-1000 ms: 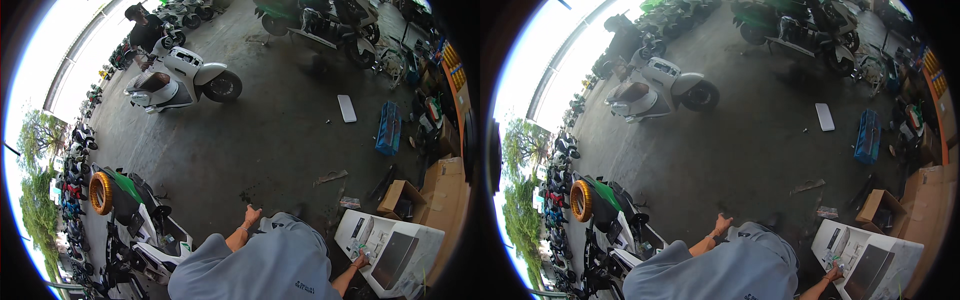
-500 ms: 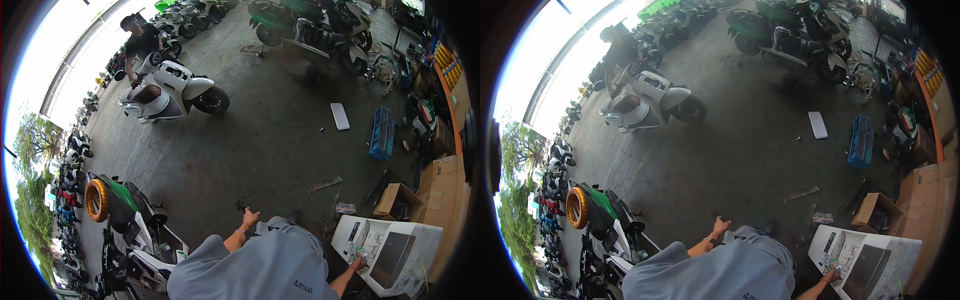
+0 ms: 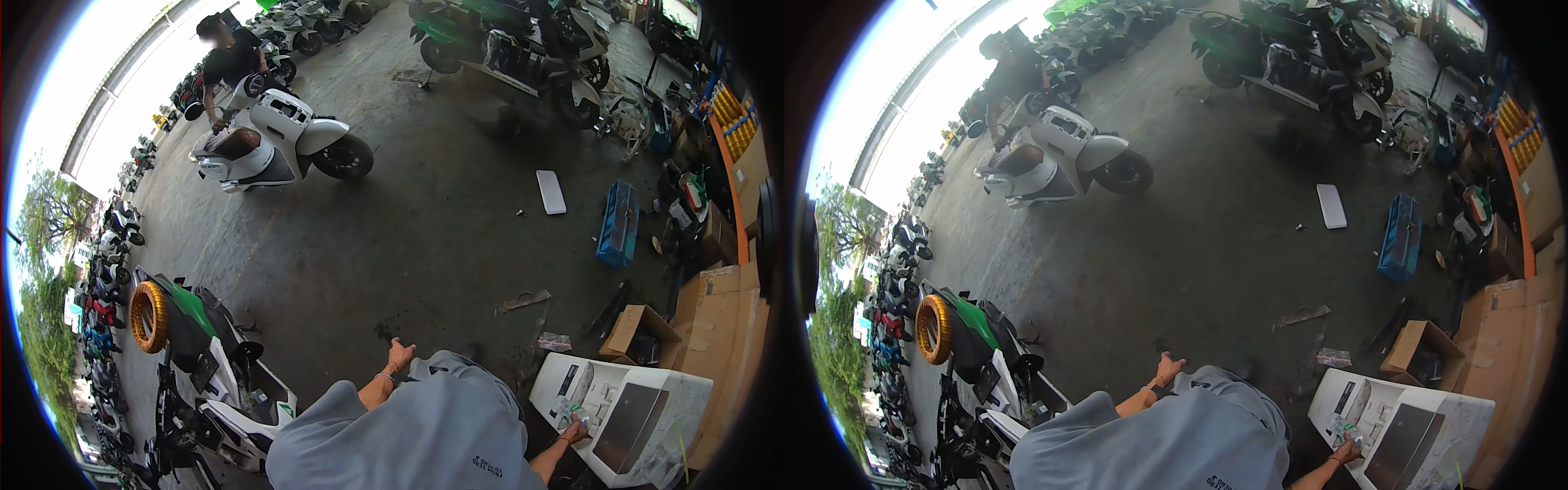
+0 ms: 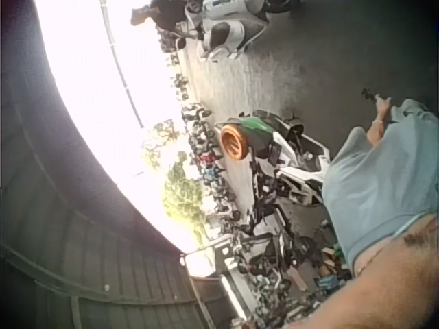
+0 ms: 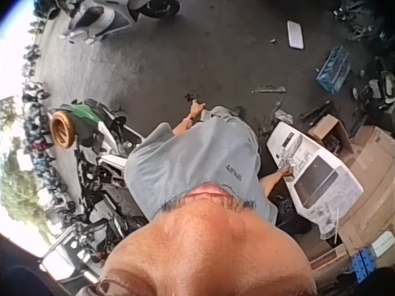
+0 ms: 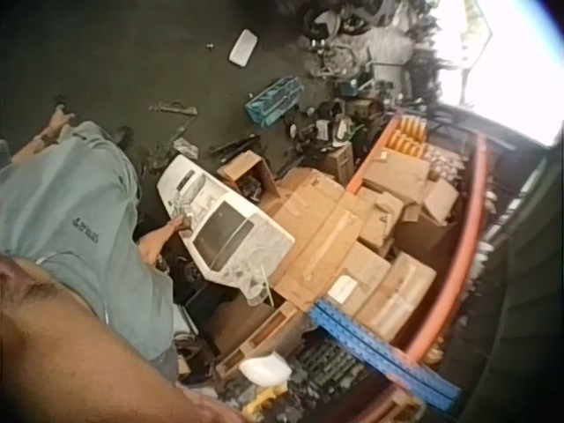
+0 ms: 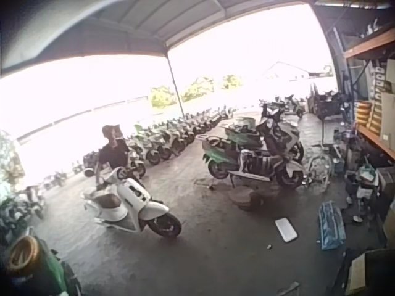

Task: The person peels off an adhesive decal from the side panel of a light green electric scooter and uses their fingers to scrape away the remaining residue.

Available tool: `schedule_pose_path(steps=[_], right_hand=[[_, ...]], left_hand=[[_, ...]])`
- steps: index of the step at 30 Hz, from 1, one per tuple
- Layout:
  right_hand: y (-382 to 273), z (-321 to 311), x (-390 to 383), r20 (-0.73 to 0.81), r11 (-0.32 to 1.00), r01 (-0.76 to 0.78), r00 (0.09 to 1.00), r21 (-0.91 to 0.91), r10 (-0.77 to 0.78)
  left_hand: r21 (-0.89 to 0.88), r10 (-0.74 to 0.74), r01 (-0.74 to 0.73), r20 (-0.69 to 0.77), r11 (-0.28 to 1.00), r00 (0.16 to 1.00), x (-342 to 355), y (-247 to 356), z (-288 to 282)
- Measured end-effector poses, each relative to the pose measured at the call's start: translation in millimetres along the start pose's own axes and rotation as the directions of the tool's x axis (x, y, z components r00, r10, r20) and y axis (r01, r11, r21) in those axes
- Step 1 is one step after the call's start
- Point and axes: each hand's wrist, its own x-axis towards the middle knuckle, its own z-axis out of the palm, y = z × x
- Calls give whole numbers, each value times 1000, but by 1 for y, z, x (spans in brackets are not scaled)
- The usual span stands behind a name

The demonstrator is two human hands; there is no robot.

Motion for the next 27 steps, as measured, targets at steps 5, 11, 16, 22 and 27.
schedule_pose_path(steps=[5, 11, 16, 22, 27], right_hand=[[-8, 0, -2, 44, 1000, -15, 999, 24, 14], [-11, -1, -7, 9, 999, 44, 999, -27, -44], [13, 2, -1, -37, 979, 123, 991, -165, -130], [37, 13, -2, -162, 937, 69, 978, -341, -131], [56, 18, -26, 42, 925, -17, 998, -381, 36]], left_hand=[[3, -19, 19, -5, 1000, 1000, 3, -1, -2], [14, -18, 18, -9, 1000, 1000, 3, 1, -4], [33, -13, 13, -11, 999, 1000, 0, 0, -7], [19, -33, 33, 12, 999, 999, -4, -8, -11], [-1, -67, 67, -19, 998, 998, -20, -13, -4]])
